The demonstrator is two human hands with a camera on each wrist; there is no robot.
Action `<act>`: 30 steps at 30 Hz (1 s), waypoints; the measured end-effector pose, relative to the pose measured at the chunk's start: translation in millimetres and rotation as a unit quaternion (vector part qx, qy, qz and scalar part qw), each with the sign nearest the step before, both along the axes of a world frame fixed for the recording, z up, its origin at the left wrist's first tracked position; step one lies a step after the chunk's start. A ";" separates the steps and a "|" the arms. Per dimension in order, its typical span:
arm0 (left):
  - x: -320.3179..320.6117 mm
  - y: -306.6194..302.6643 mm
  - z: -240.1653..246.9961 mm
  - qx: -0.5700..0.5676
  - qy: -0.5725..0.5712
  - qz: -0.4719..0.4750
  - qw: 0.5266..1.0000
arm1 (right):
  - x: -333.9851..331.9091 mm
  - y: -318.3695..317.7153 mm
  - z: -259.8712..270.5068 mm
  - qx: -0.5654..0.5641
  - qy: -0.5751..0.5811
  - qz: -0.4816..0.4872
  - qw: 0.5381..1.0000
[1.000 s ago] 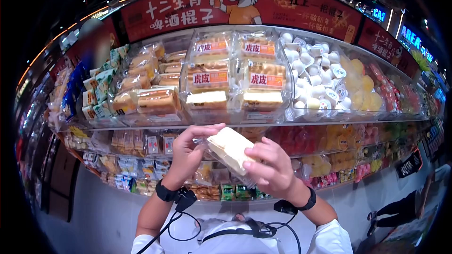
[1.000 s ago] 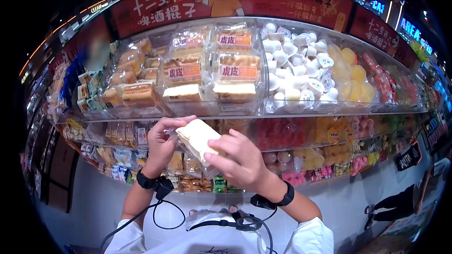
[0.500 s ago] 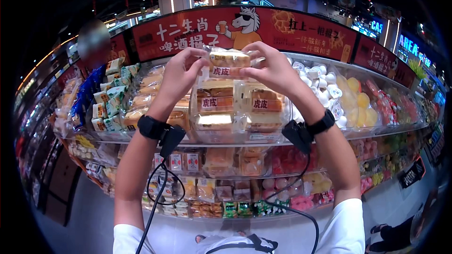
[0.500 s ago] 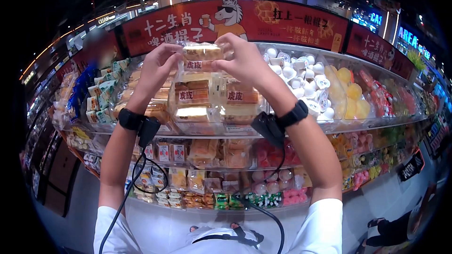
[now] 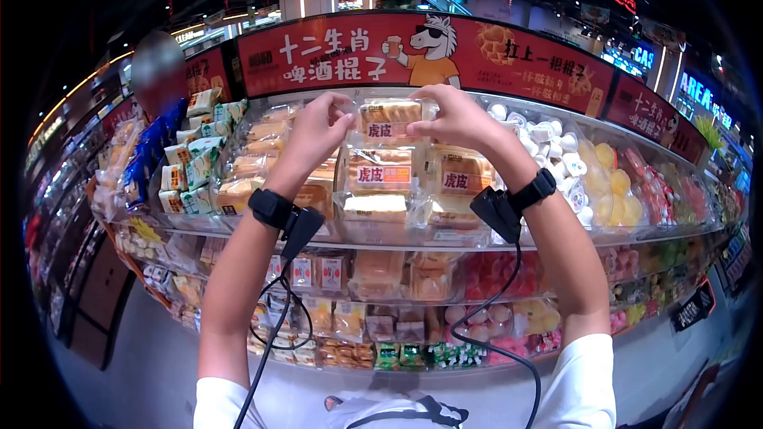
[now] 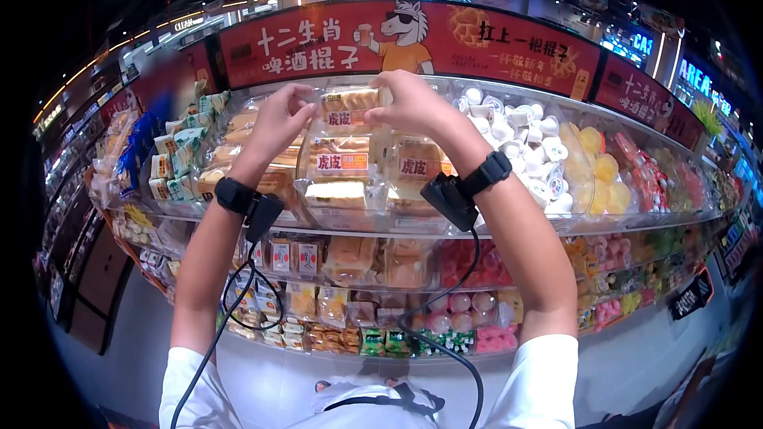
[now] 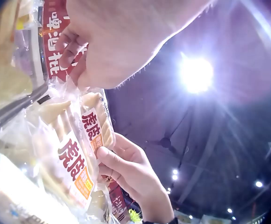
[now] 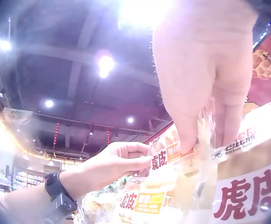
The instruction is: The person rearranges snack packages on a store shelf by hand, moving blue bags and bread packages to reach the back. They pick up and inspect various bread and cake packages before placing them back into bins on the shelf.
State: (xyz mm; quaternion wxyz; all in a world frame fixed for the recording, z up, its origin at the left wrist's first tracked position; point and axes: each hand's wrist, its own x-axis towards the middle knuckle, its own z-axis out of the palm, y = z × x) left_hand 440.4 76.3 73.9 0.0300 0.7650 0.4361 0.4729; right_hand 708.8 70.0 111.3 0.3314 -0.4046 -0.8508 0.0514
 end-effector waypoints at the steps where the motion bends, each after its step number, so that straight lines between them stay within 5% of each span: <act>1: 1.1 -0.7 0.6 -0.002 -0.002 0.001 1.000 | 0.9 5.6 -3.7 0.018 -0.007 0.013 1.000; 3: 3.7 -1.6 -0.1 0.000 0.008 0.007 1.000 | 2.3 13.4 -8.6 0.055 -0.021 0.035 0.998; 6: 2.7 1.6 -1.5 -0.010 -0.005 -0.011 1.000 | 5.9 1.6 -2.9 -0.210 0.107 0.046 0.971; 9: -1.1 4.4 -5.0 -0.029 -0.028 -0.029 0.999 | 6.1 -1.1 -3.5 -0.218 0.126 0.051 0.967; 12: 5.4 -9.1 -4.7 0.000 -0.029 -0.003 1.000 | 2.3 -9.2 -4.5 -0.141 0.082 0.012 0.987; 15: 12.1 -22.0 -13.7 0.089 -0.033 -0.002 0.995 | 2.7 4.6 -13.5 0.141 -0.029 0.028 0.989; 18: 11.2 -40.6 -14.0 0.085 -0.012 -0.007 0.996 | -3.9 -22.0 -5.1 0.012 -0.001 -0.016 1.000; 21: 7.4 -45.3 -19.7 0.189 0.036 -0.012 0.981 | -7.4 -35.3 -8.8 0.069 -0.005 -0.048 0.996; 30: -9.4 -60.5 -41.5 0.096 0.100 -0.039 0.990 | -6.7 -37.7 -25.7 0.077 -0.006 -0.002 0.997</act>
